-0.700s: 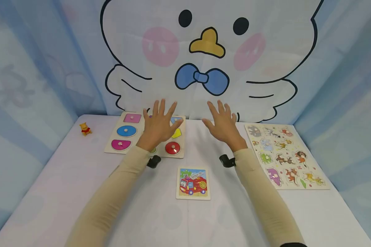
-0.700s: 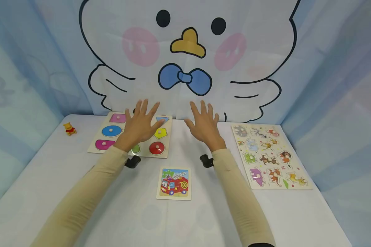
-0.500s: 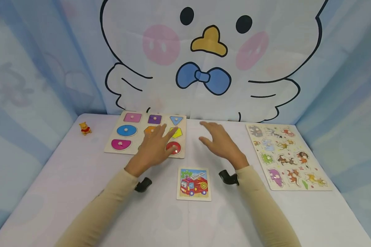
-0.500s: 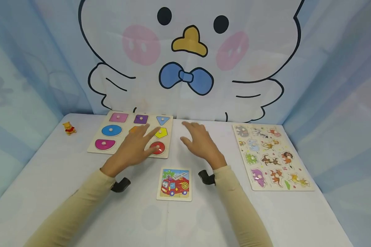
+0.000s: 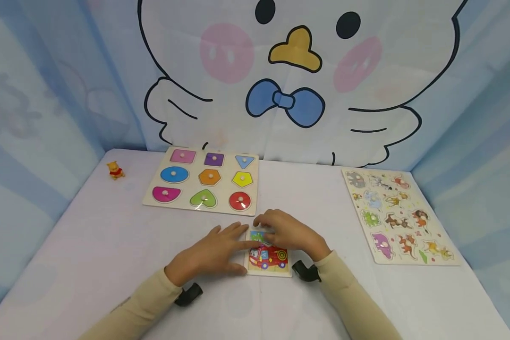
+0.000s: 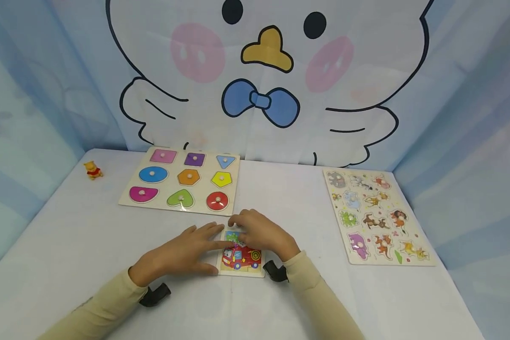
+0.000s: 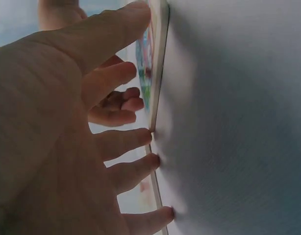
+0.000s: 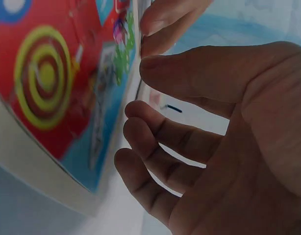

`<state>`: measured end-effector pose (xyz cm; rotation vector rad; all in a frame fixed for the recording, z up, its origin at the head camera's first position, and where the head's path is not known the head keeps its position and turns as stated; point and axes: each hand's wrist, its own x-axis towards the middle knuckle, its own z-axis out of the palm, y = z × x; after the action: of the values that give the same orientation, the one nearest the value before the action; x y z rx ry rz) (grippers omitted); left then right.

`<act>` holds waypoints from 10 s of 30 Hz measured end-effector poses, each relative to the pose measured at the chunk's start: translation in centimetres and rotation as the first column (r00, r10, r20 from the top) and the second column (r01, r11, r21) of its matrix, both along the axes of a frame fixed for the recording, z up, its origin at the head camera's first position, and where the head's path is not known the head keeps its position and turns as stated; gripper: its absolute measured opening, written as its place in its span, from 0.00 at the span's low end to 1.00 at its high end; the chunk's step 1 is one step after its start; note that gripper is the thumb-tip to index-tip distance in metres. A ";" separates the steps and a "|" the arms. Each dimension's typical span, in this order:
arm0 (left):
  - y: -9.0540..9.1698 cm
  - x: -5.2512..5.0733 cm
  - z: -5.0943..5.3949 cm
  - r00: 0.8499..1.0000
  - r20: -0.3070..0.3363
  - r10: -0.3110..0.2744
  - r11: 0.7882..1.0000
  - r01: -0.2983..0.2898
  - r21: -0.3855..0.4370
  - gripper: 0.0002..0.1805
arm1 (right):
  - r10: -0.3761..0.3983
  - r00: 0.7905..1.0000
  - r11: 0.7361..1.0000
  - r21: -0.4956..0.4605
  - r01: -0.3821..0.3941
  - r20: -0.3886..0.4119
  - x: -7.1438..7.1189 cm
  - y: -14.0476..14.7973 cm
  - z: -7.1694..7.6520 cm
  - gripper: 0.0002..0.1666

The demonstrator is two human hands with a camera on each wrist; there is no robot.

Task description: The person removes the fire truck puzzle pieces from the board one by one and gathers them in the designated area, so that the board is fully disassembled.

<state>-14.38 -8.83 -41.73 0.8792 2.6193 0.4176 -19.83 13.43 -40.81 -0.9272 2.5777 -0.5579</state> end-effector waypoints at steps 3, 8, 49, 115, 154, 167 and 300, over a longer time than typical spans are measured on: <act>0.2 0.3 -0.3 1.000 -0.008 -0.011 1.000 0.011 -0.029 0.37 | 0.023 1.000 1.000 -0.021 -0.023 -0.006 0.3 -0.2 -0.3 0.19; 0.2 0.7 -0.6 1.000 -0.003 -0.003 1.000 0.003 -0.020 0.37 | 0.032 0.999 0.999 -0.027 -0.033 -0.011 0.7 -0.3 -0.3 0.19; 0.5 0.5 -0.7 0.995 0.092 0.030 0.999 -0.028 -0.022 0.35 | -0.013 1.000 0.998 0.062 0.011 0.029 0.7 -0.8 -1.1 0.25; 0.4 1.0 -0.5 0.994 0.104 0.040 0.999 -0.039 -0.016 0.33 | -0.214 0.962 0.948 -0.199 0.246 0.169 -3.7 9.3 0.3 0.07; 0.5 0.9 -0.8 0.995 0.091 0.028 1.000 -0.027 -0.016 0.33 | -0.171 0.980 0.976 -0.120 0.183 0.098 -3.7 7.8 -1.2 0.08; 0.5 0.9 -0.8 0.994 0.101 0.036 0.999 -0.034 -0.025 0.33 | -0.181 0.977 0.973 -0.122 0.195 0.114 -3.5 7.5 -1.4 0.09; 0.2 0.8 -0.9 0.995 0.101 0.003 1.000 -0.002 -0.014 0.32 | 0.070 0.992 0.991 -0.118 -0.058 0.104 0.0 2.1 -0.8 0.13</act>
<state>-13.60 -8.61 -42.64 0.8285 2.5287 0.4323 -19.78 15.56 -41.64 -0.9852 2.4326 -0.7246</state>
